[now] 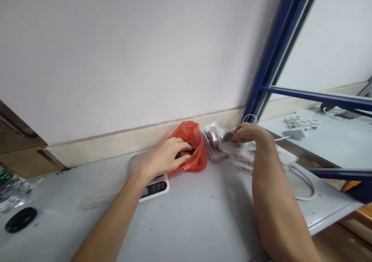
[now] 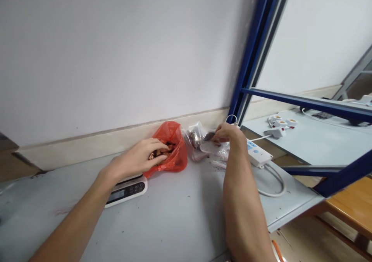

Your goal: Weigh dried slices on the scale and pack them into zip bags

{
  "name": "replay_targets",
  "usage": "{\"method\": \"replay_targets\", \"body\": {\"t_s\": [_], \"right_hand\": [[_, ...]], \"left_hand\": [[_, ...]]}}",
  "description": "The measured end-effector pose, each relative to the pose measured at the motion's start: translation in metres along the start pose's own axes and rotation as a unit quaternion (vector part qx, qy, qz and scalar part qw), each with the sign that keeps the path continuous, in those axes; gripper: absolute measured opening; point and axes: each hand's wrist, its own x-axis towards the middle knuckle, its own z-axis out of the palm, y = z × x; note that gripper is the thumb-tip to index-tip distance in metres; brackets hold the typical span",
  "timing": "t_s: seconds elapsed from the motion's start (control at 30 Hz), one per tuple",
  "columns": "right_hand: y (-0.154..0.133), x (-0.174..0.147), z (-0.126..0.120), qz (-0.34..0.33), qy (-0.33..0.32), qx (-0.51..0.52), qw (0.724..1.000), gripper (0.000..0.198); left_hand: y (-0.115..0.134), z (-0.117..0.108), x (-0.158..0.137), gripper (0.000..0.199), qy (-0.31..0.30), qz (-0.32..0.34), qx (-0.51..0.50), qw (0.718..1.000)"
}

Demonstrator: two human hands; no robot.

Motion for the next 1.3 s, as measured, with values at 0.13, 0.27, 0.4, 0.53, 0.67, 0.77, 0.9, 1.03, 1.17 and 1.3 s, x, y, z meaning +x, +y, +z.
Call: {"method": "replay_targets", "body": {"t_s": [0.13, 0.27, 0.4, 0.53, 0.67, 0.77, 0.9, 1.03, 1.17, 1.3], "right_hand": [[-0.008, -0.003, -0.006, 0.042, 0.001, -0.017, 0.999, 0.027], [-0.021, -0.015, -0.021, -0.019, 0.024, 0.097, 0.995, 0.015], [-0.046, -0.030, -0.024, -0.165, -0.043, 0.243, 0.955, 0.023], [-0.079, -0.039, -0.006, -0.270, -0.188, 0.277, 0.903, 0.031], [-0.100, -0.037, 0.013, -0.313, -0.283, 0.286, 0.860, 0.034], [-0.099, -0.034, 0.020, -0.288, -0.296, 0.345, 0.843, 0.042], [-0.093, -0.035, 0.020, -0.249, -0.363, 0.371, 0.818, 0.071], [-0.099, -0.040, 0.018, -0.306, -0.350, 0.242, 0.852, 0.053], [-0.109, -0.039, 0.022, -0.312, -0.273, 0.183, 0.891, 0.044], [-0.114, -0.033, 0.035, -0.294, -0.254, 0.192, 0.901, 0.042]], "left_hand": [[0.001, 0.002, 0.003, 0.023, -0.009, -0.003, -0.010, 1.000], [-0.002, 0.002, 0.005, 0.025, 0.060, -0.002, -0.037, 0.997], [-0.008, 0.001, 0.005, 0.043, 0.180, 0.000, -0.078, 0.981], [-0.008, -0.003, 0.004, 0.050, 0.240, 0.013, -0.153, 0.959], [-0.008, -0.013, 0.001, 0.018, 0.272, 0.035, -0.224, 0.935], [-0.017, -0.023, -0.004, 0.021, 0.317, -0.016, -0.254, 0.914], [-0.036, -0.032, -0.012, 0.023, 0.393, -0.076, -0.249, 0.882], [-0.046, -0.036, -0.018, 0.023, 0.409, -0.123, -0.247, 0.870], [-0.049, -0.040, -0.024, 0.020, 0.398, -0.169, -0.232, 0.871], [-0.055, -0.042, -0.031, 0.037, 0.354, -0.224, -0.164, 0.893]]}}
